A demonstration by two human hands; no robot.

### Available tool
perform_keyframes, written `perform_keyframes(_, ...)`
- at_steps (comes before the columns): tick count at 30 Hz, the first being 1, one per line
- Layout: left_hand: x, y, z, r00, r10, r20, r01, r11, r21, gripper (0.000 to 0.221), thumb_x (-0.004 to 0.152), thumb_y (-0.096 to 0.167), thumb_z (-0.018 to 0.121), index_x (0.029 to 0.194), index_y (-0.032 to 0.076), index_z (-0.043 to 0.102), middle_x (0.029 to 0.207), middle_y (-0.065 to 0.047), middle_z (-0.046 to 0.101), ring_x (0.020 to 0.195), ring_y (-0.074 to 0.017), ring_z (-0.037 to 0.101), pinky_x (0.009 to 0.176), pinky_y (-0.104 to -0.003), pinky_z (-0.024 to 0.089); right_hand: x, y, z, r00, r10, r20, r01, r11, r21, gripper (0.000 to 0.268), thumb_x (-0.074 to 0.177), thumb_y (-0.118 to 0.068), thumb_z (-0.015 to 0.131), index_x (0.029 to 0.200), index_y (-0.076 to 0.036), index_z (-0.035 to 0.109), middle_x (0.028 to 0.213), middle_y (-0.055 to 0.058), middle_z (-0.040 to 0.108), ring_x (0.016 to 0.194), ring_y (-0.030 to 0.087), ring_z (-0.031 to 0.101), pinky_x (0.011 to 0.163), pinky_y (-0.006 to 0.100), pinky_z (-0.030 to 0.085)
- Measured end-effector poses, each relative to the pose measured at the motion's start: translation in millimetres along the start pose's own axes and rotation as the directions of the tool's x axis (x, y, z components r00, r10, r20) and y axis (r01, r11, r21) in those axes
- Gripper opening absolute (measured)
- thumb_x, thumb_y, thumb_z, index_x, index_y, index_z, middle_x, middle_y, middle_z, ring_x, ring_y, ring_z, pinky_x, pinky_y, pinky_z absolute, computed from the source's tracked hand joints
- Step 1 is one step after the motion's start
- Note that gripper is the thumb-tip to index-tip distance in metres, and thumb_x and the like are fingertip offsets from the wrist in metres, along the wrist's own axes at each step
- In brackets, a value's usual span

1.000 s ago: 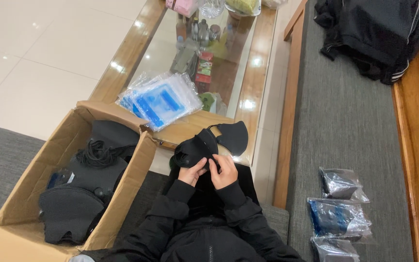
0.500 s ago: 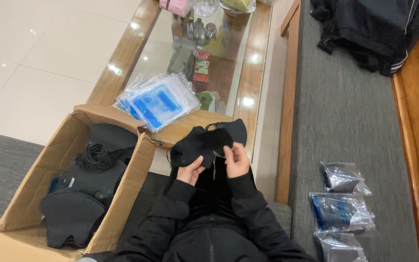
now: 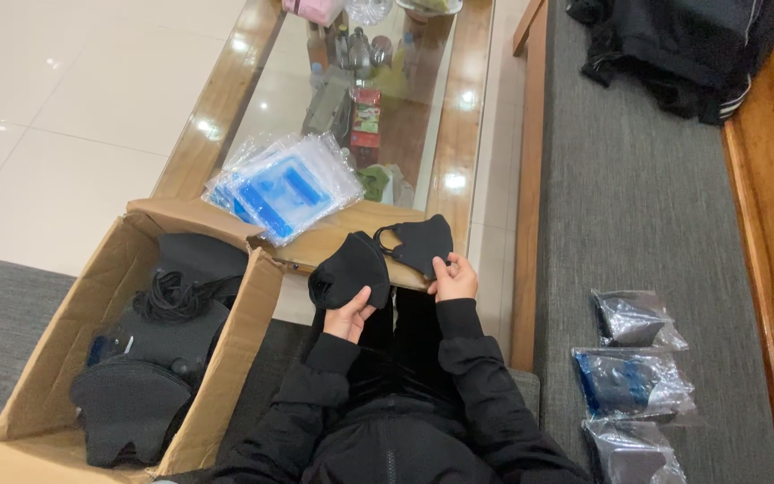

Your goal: Inspecting and unfolding black face masks from a cardboard box on a table

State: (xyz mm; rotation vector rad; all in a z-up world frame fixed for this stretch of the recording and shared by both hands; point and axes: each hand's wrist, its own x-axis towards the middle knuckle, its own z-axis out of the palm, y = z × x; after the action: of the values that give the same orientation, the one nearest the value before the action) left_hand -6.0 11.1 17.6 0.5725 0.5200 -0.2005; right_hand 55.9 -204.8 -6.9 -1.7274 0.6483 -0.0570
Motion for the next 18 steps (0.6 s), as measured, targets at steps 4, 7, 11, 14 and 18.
perform_keyframes(4,18.1,-18.8,-22.1,1.0,-0.005,-0.017,0.005,1.0,0.023,0.047,0.087,0.001,0.079,0.13,0.016,0.068,0.131,-0.013,0.068,0.108,-0.0404,0.07,0.098,-0.05,0.06,-1.4,-5.6,-9.3,0.99,-0.137,-0.03,0.115,0.916,-0.384,0.05,0.09,-0.041,0.074,0.133,-0.017,0.062,0.083,0.003,0.076,0.082,0.025,0.073,0.084,0.039,0.053)
perform_keyframes(7,4.6,-6.2,-4.9,1.0,-0.015,-0.013,0.015,0.999,0.034,0.048,0.086,0.002,0.08,0.131,0.014,0.068,0.131,-0.011,0.069,0.107,-0.0393,0.071,0.093,-0.048,0.062,-27.3,-33.5,-12.5,0.974,-0.226,-0.007,0.195,0.856,-0.478,0.056,0.092,-0.038,0.07,0.141,-0.015,0.055,0.082,0.003,0.069,0.084,0.03,0.07,0.082,0.044,0.055)
perform_keyframes(11,10.6,-13.2,-11.8,1.0,-0.022,-0.021,0.023,0.998,0.059,0.052,0.086,0.003,0.081,0.134,0.016,0.067,0.134,-0.009,0.067,0.108,-0.0396,0.07,0.093,-0.049,0.061,-32.4,-31.6,-10.0,0.928,-0.363,0.08,0.346,0.765,-0.544,0.053,0.094,-0.037,0.067,0.141,-0.014,0.057,0.088,0.007,0.061,0.093,0.035,0.067,0.084,0.05,0.055)
perform_keyframes(14,12.5,-14.1,-10.9,0.999,-0.034,-0.022,0.036,0.997,0.071,0.052,0.085,-0.002,0.08,0.132,0.014,0.067,0.126,-0.011,0.072,0.1,-0.0394,0.073,0.085,-0.05,0.064,-27.3,-23.2,-6.9,0.941,-0.317,0.122,0.317,0.691,-0.65,0.047,0.096,-0.047,0.062,0.137,-0.025,0.062,0.094,0.0,0.057,0.095,0.03,0.068,0.087,0.047,0.057)
perform_keyframes(18,19.3,-21.9,-20.7,0.999,-0.028,-0.02,0.029,0.997,0.077,0.048,0.084,-0.005,0.08,0.127,0.016,0.07,0.124,-0.011,0.073,0.098,-0.0389,0.074,0.087,-0.048,0.065,-18.4,-12.9,-5.1,0.951,-0.279,0.132,0.29,0.659,-0.694,0.045,0.096,-0.048,0.06,0.137,-0.029,0.062,0.097,-0.002,0.055,0.093,0.028,0.069,0.084,0.045,0.057)
